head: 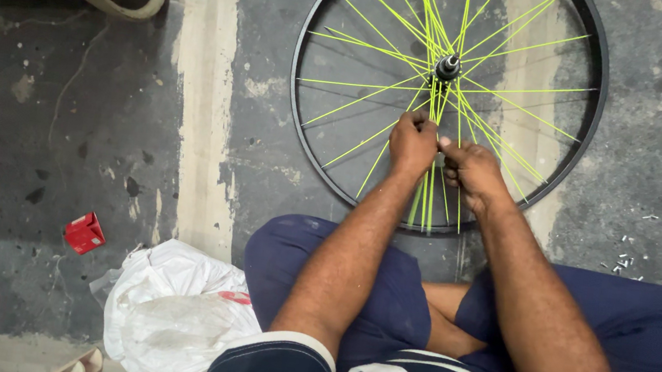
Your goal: The person sits on the floor and laces a bicycle wheel by inserting neon yellow spokes from the hub into the rim. They secure each spoke with a nipple and rotate the wheel to continue the process around the circumference.
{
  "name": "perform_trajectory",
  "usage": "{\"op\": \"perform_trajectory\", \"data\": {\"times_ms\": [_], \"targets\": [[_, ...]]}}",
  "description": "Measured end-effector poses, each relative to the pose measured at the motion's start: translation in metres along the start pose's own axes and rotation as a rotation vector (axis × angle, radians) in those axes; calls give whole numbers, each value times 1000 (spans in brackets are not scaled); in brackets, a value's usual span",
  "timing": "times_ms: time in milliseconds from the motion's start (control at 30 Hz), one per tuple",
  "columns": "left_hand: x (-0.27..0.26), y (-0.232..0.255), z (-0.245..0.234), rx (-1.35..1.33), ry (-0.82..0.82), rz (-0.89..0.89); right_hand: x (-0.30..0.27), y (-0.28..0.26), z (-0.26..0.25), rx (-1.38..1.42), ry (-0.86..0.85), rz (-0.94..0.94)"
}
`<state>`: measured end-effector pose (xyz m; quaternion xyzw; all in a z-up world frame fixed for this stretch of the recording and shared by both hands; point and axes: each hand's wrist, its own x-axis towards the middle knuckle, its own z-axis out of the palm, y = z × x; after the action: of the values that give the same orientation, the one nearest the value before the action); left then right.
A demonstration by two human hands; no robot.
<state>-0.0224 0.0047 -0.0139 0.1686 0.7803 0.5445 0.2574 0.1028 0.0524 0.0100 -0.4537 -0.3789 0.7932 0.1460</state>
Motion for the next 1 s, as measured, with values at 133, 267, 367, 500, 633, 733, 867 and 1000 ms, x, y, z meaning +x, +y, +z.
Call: {"op": "perform_trajectory", "data": {"times_ms": [133, 267, 367, 500, 633, 733, 867, 1000], "targets": [[0, 3, -3, 226, 33, 132, -1, -2, 8, -104, 10, -26], [-2, 12, -8, 311, 67, 162, -6, -6, 14, -106, 20, -35], [-3, 16, -8, 303, 83, 121, -10, -9, 14, -40, 2, -24], [2, 12, -9, 263, 57, 85, -12, -8, 11, 86, -16, -21], [3, 6, -6, 227, 45, 72, -9, -6, 16, -9, 35, -5], [4, -1, -5, 228, 48, 91, -7, -6, 18, 23, -5, 15], [7, -11, -2, 259, 57, 92, -5, -2, 17, 75, -4, 22], [2, -2, -2, 115, 26, 48, 4, 8, 13, -128, 109, -49]]}}
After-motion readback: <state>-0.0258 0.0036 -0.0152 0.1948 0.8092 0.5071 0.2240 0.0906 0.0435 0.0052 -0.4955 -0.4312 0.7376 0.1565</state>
